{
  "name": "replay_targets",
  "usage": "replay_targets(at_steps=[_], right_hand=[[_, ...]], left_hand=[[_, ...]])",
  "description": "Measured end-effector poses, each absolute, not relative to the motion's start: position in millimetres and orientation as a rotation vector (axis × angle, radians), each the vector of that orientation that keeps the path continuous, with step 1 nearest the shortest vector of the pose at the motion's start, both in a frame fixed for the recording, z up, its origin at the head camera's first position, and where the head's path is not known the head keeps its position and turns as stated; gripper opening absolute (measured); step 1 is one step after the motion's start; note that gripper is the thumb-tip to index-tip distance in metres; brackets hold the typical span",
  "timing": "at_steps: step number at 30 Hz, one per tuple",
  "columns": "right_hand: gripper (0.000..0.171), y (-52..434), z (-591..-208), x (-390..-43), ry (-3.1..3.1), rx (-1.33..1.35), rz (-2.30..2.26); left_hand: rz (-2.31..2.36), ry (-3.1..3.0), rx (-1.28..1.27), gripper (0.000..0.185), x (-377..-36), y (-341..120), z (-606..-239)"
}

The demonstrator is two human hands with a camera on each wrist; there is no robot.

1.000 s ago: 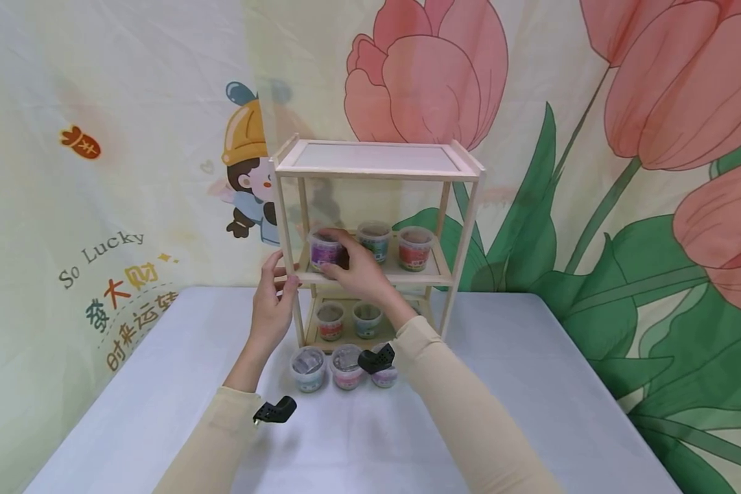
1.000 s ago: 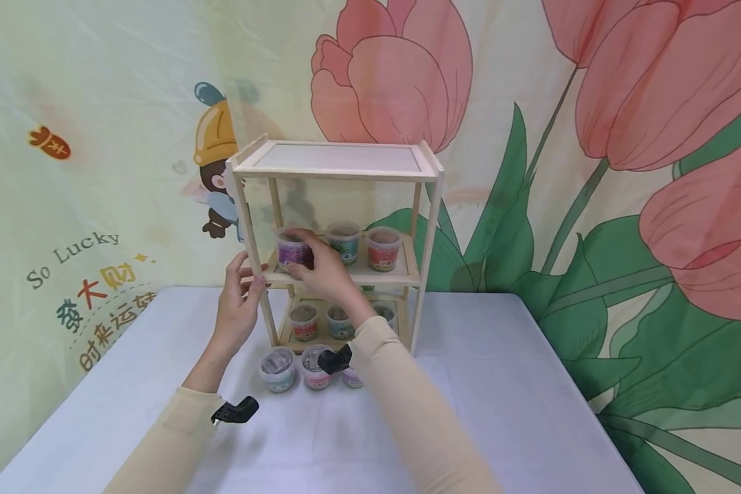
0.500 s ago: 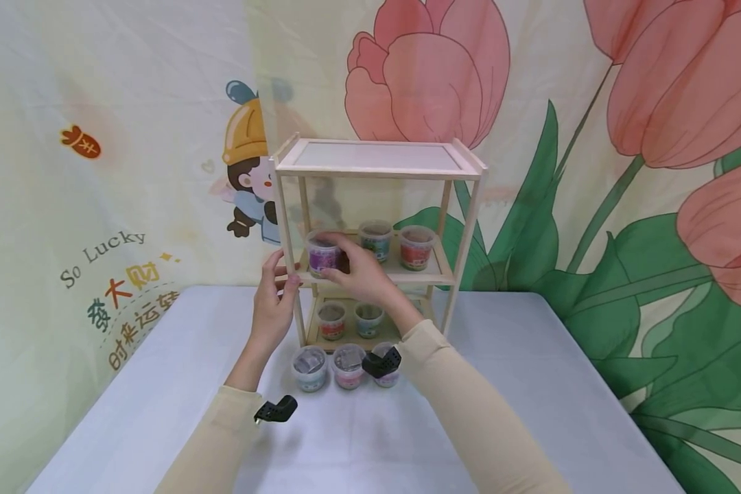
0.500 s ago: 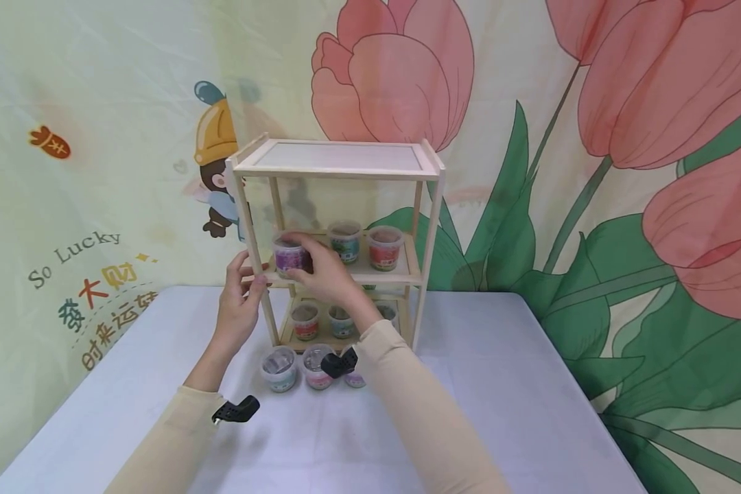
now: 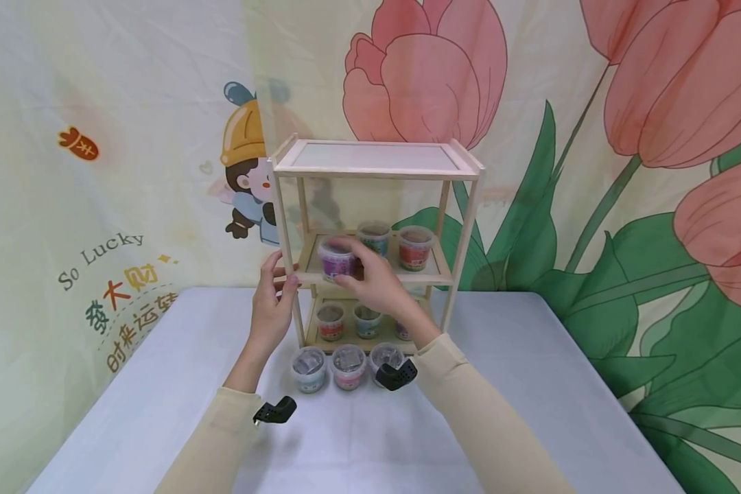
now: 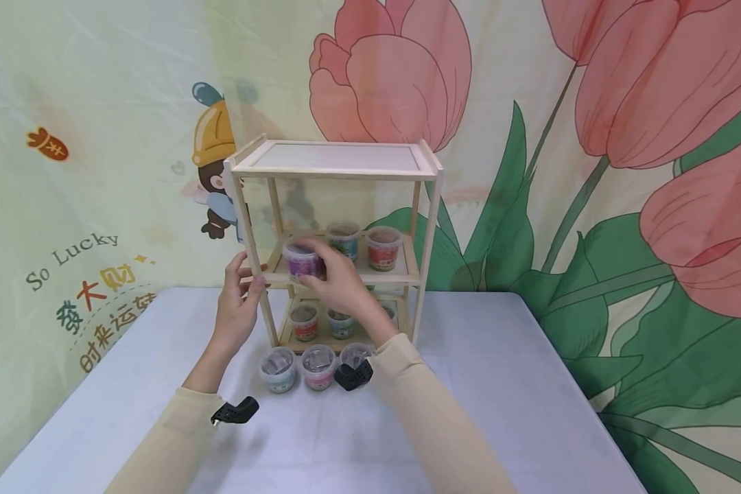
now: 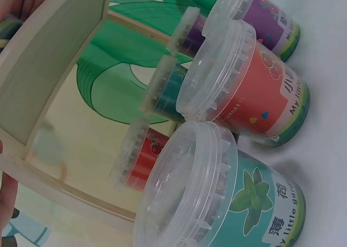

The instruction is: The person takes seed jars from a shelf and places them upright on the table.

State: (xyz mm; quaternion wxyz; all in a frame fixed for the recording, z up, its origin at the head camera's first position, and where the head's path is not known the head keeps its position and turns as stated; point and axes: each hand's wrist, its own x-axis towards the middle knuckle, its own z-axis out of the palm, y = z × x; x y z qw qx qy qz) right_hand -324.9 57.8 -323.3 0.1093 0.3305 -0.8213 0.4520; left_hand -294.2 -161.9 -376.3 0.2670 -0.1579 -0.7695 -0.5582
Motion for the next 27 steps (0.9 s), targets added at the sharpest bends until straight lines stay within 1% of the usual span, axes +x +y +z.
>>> replay_targets(at_steps=[15,27], right_hand=[[0.063,81.7,-326.4,-301.0,-2.353,1.015,1.354],[0.065,103.3,-335.8,-281.4,-2.329,0.966,1.351]], left_hand=[[-1.521,-2.084,-0.414,0.054,-294.0,-161.8,-376.7],[-1.532,-2.078,-0.408,0.054,-295.2,-161.6,-376.8]])
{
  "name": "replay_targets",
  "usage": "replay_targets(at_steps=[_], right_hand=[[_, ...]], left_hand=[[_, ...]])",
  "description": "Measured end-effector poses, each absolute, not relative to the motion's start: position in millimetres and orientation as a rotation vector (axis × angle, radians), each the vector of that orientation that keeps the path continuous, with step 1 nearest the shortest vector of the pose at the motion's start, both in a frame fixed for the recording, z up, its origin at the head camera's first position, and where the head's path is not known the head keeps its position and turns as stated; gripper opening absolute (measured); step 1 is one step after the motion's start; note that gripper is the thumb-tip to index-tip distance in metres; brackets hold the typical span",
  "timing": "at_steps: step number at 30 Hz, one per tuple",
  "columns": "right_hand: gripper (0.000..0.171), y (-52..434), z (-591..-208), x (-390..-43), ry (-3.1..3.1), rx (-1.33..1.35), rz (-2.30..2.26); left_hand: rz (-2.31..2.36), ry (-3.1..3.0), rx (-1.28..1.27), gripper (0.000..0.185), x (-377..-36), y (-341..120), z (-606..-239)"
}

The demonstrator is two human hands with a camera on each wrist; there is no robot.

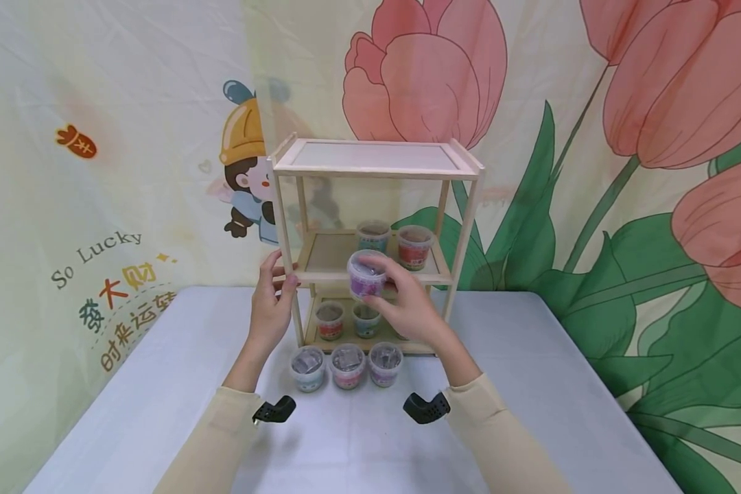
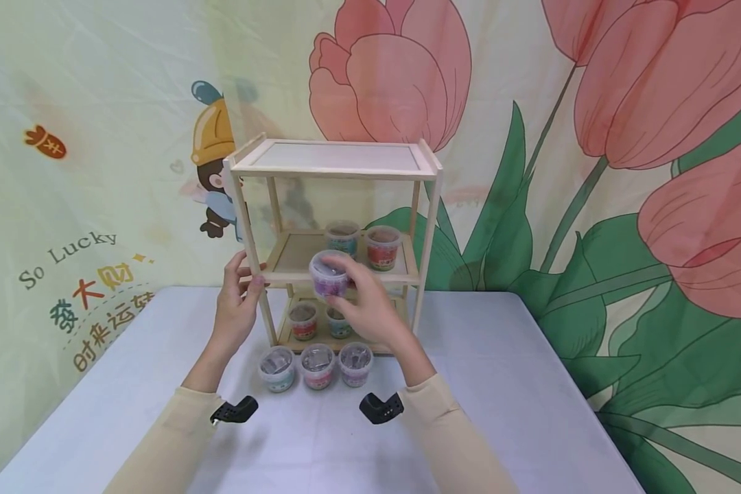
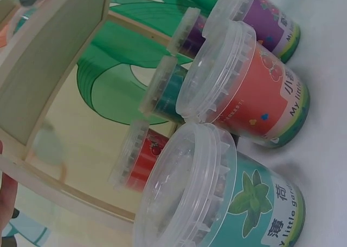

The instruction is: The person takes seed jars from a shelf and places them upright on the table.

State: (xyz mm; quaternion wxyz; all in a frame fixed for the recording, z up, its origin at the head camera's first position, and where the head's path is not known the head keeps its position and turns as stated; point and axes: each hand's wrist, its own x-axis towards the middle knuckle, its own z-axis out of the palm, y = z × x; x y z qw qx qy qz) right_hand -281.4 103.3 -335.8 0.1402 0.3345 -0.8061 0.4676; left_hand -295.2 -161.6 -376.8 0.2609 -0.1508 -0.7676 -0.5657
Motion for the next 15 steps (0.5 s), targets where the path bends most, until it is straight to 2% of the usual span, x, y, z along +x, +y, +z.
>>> replay_targets(at_steps=[15], right_hand=[[0.067,128.9,-357.9,-263.8,-2.345,0.867,1.389]], left_hand=[[-1.526,-2.104,-0.397,0.053,-294.5,-160.6,-375.7]])
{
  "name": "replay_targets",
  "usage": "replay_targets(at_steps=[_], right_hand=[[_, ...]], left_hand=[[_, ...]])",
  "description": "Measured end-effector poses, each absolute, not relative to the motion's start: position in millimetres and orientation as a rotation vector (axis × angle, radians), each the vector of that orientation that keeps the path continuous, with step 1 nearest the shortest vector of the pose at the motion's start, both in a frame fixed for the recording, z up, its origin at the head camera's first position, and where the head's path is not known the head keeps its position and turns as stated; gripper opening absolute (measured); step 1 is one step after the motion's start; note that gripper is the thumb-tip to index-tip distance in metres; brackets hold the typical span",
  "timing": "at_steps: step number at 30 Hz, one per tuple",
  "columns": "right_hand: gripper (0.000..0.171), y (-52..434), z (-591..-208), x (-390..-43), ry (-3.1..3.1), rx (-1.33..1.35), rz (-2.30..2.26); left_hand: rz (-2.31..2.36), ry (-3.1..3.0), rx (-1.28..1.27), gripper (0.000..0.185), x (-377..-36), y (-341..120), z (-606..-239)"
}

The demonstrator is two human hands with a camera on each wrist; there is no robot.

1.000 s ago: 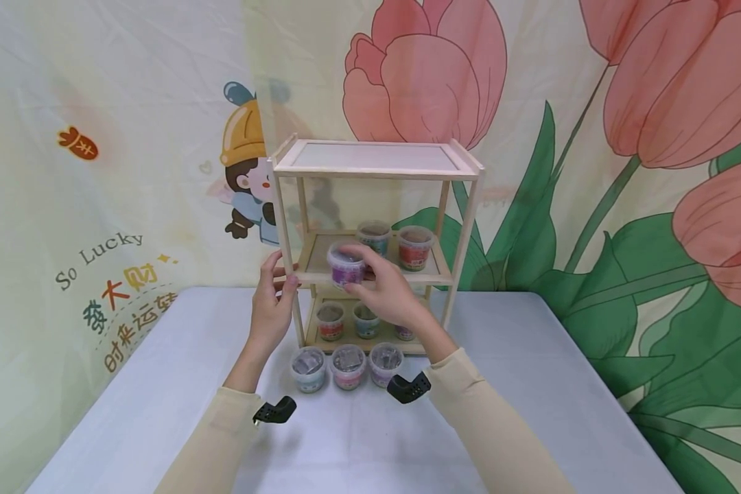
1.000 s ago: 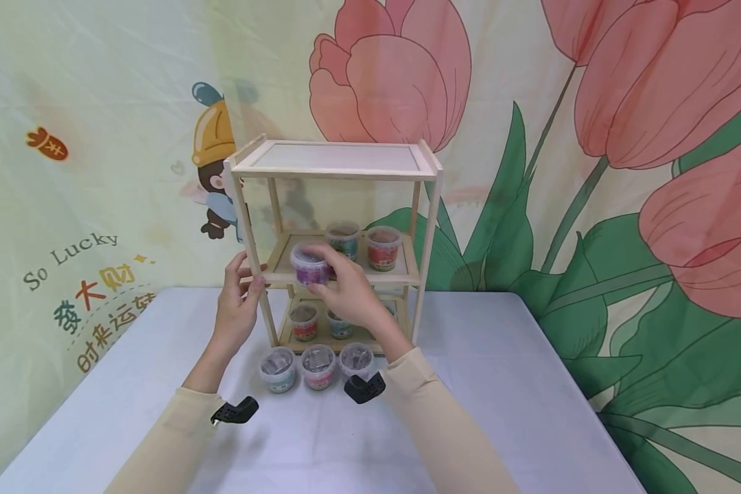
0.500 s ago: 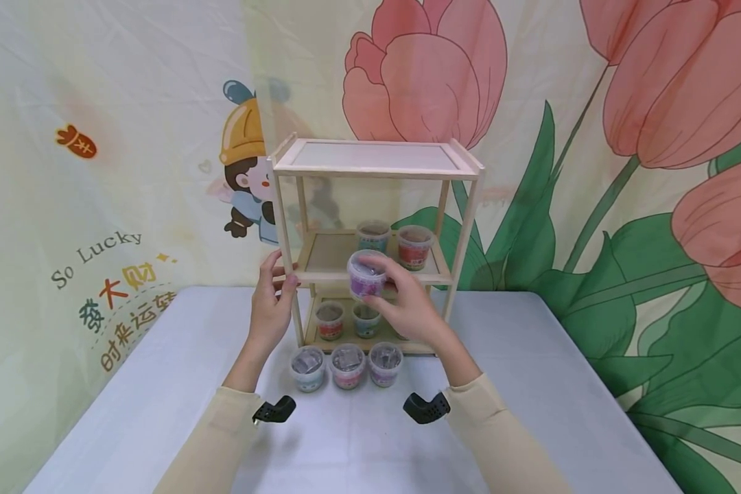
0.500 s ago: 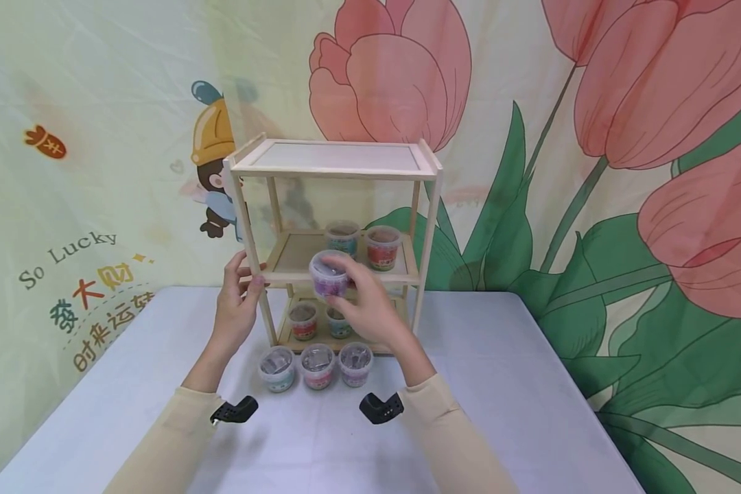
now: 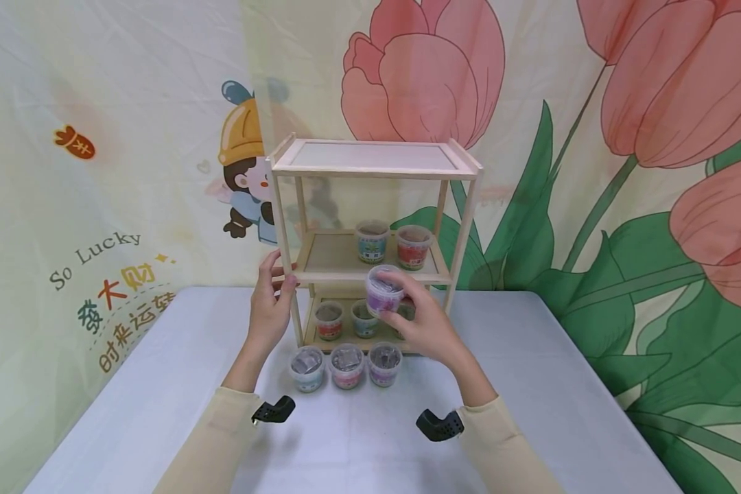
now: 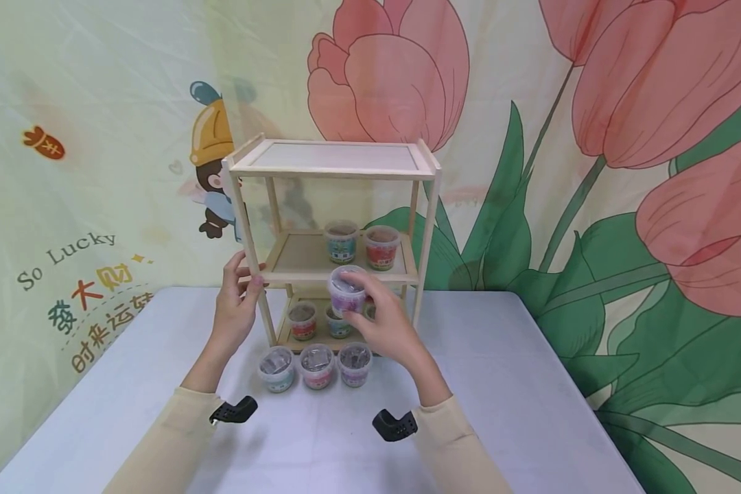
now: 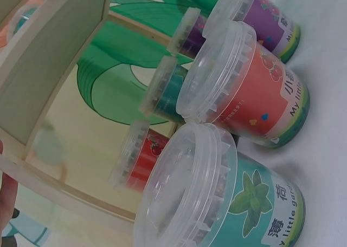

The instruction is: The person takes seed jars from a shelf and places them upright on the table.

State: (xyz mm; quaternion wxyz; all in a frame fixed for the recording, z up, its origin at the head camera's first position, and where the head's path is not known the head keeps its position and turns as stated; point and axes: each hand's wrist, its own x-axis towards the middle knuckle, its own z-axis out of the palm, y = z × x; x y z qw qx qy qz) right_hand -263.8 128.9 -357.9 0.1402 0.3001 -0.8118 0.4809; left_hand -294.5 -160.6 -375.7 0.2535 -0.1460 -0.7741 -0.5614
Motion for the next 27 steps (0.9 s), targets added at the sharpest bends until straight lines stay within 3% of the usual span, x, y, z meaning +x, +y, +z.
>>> replay_targets(at_steps=[9,27], right_hand=[[0.068,150.3,-375.4,-258.6,-2.361,0.8,1.428],[0.066,179.2,-408.5,-250.7,-2.417,0.623,1.397]], left_hand=[[-1.509,-2.104,-0.385,0.058,-322.7,-170.2,-401.7],[-1.494,-2.097,-0.409,0.057,-324.4,-173.7,-404.8]])
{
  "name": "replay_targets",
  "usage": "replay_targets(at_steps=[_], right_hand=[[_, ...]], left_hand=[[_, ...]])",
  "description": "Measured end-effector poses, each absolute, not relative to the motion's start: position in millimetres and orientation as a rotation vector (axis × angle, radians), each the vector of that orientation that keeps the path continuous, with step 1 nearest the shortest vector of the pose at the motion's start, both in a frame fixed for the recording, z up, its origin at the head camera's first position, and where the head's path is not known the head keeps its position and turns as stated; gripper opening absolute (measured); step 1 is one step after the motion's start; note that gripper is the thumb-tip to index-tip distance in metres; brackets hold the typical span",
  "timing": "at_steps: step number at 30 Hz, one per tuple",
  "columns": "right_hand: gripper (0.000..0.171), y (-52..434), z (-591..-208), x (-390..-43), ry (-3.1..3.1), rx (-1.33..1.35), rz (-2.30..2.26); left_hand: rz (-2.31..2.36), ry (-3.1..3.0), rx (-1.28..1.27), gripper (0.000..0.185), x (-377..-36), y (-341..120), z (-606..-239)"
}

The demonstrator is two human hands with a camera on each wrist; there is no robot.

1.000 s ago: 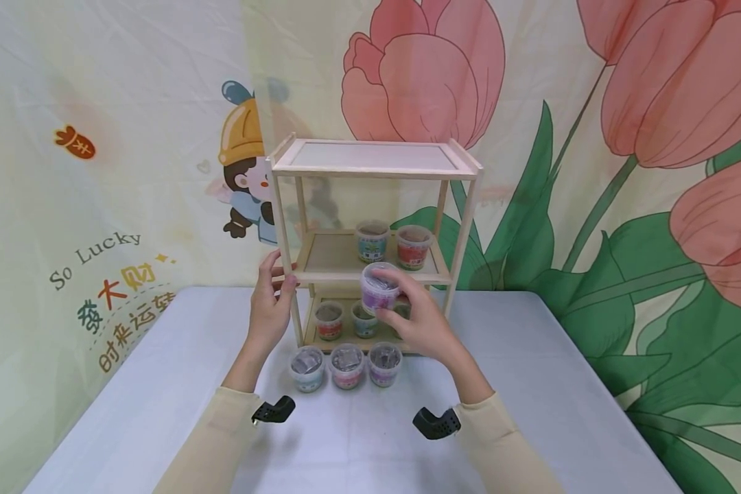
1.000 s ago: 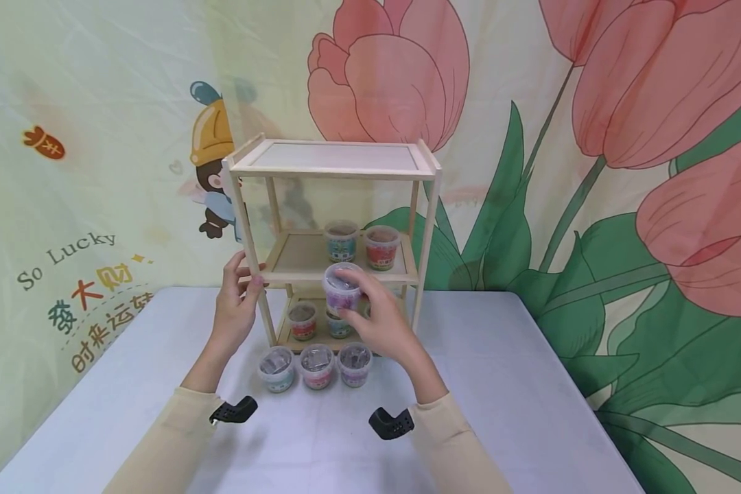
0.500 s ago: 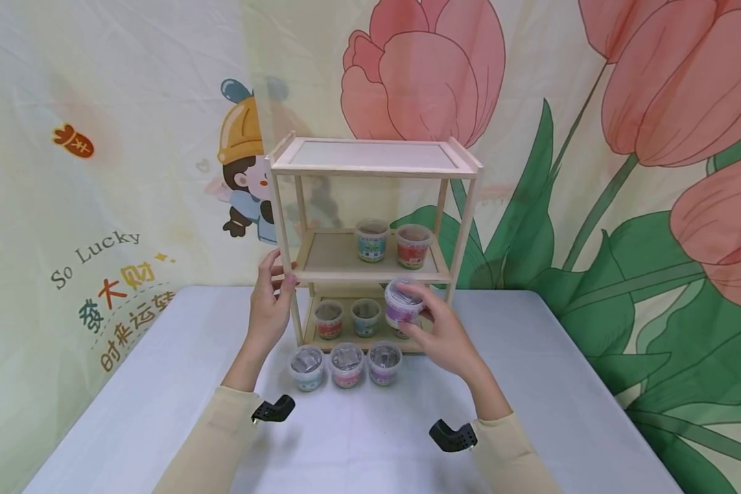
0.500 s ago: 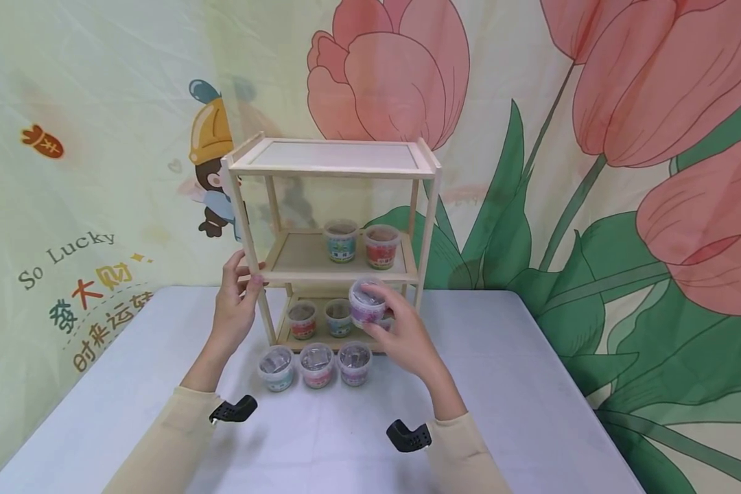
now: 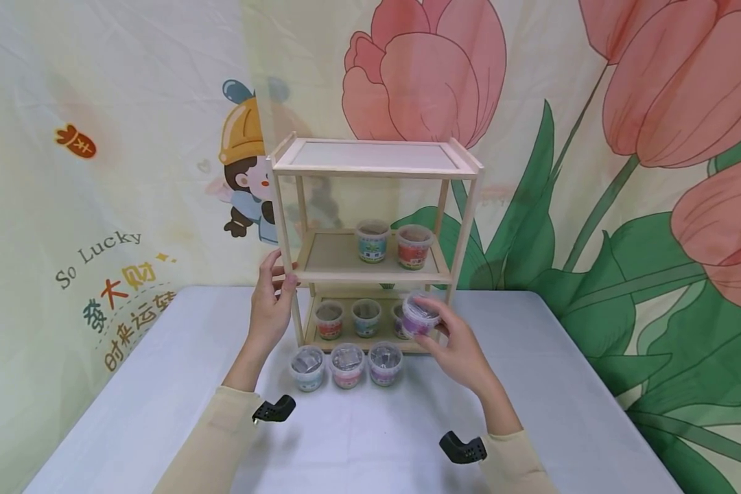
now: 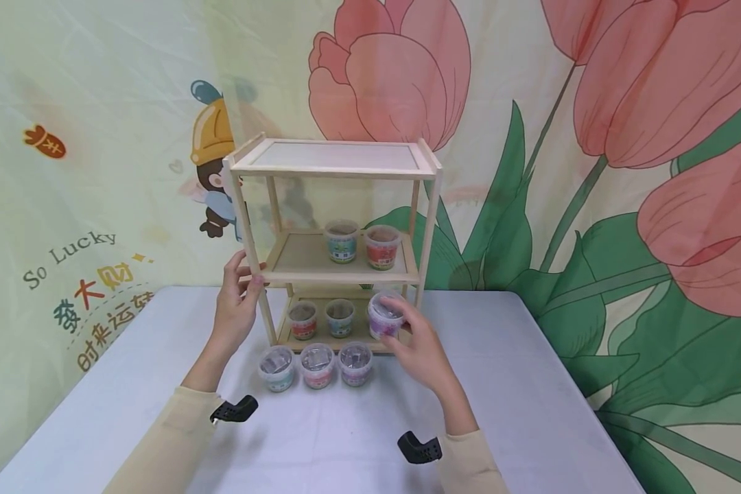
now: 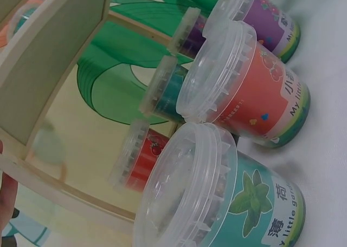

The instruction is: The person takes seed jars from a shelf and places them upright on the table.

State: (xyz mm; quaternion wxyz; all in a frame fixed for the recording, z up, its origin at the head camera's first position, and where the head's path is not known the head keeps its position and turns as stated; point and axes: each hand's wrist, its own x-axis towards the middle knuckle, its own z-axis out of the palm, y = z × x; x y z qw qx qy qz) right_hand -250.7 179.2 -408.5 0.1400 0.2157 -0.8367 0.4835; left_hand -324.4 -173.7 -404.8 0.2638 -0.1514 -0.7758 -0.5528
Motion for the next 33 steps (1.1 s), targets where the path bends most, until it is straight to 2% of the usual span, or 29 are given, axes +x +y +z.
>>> replay_targets(at_steps=[7,14,33], right_hand=[[0.065,187.1,-420.8,-246.9,-2.418,0.594,1.382],[0.067,194.1,-434.4,-246.2,-2.423,0.558,1.372],[0.068,202.9,-465.9,-244.5,-2.439,0.515,1.417]], left_hand=[[-1.518,-2.103,-0.385,0.058,-319.6,-169.5,-398.4],[-1.52,-2.108,-0.398,0.054,-295.4,-162.0,-376.5],[-1.54,-2.092,-0.41,0.055,-295.6,-161.2,-377.3]])
